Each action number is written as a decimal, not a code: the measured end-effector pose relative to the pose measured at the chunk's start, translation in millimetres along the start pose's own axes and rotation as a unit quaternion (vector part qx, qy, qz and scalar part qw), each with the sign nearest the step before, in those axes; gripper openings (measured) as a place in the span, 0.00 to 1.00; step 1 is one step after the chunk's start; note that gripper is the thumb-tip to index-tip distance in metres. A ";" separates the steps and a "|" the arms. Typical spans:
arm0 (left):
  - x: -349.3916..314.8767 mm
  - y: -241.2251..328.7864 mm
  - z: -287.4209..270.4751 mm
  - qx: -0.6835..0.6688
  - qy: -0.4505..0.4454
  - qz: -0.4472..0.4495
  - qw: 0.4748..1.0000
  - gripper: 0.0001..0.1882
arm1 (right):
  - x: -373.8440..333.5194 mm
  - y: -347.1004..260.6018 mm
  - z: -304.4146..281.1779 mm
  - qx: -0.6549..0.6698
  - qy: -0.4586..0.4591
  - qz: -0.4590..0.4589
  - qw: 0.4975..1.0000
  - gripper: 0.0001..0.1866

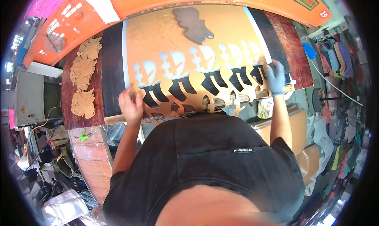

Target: The person places multiple flat cutout pieces onto a die-cutting press bed, then closes the press to cut them. The person repeats this cycle several times, handling the cutouts by hand and arranging them on the press bed before each press cycle.

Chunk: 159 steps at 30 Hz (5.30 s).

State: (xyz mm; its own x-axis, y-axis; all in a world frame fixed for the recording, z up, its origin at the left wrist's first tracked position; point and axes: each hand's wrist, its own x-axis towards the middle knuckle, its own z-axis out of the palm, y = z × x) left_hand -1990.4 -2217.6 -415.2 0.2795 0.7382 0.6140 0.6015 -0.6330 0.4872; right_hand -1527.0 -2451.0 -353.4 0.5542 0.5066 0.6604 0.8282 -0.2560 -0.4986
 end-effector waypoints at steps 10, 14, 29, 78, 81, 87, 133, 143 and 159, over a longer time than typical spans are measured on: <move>106.2 108.9 116.1 -0.079 -0.262 0.250 0.929 0.27 | 71.3 -119.9 167.3 0.008 -0.233 -0.178 0.956 0.39; 102.6 106.1 124.9 -0.059 -0.250 0.267 0.929 0.27 | 65.3 -116.5 172.8 0.000 -0.183 -0.218 0.959 0.41; 101.5 113.6 123.0 -0.086 -0.181 0.272 0.941 0.26 | 58.3 -115.6 174.3 -0.046 -0.147 -0.208 0.966 0.40; -45.9 -36.1 16.2 0.042 0.014 -0.127 0.991 0.25 | 98.4 -8.5 -33.0 0.126 0.098 -0.070 0.985 0.16; -47.1 -35.8 14.9 0.061 0.042 -0.108 0.991 0.26 | 114.7 -32.6 -44.9 0.154 0.141 -0.074 0.975 0.15; -46.7 -29.8 7.3 0.082 0.071 -0.104 0.989 0.25 | 27.2 9.3 -63.7 0.113 0.075 -0.078 0.988 0.12; -298.9 53.9 -124.3 0.067 0.045 -0.044 0.996 0.17 | -246.1 61.4 -222.7 -0.142 -0.067 -0.093 0.983 0.15; -209.5 172.4 -88.3 -0.083 -0.045 0.064 0.993 0.21 | -199.9 -117.5 -125.0 0.014 -0.175 -0.221 0.959 0.34; -187.6 219.3 -14.5 0.017 -0.111 0.115 0.987 0.23 | -218.6 -153.8 -67.1 0.200 -0.211 -0.071 0.954 0.35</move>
State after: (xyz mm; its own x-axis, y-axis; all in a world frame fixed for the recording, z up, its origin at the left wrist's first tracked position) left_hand -1921.8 -2498.3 -414.5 0.5670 0.6107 0.5527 0.5265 -0.7848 0.3269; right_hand -1769.9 -2577.6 -383.5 0.2863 0.8207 0.4945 0.7469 0.1321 -0.6517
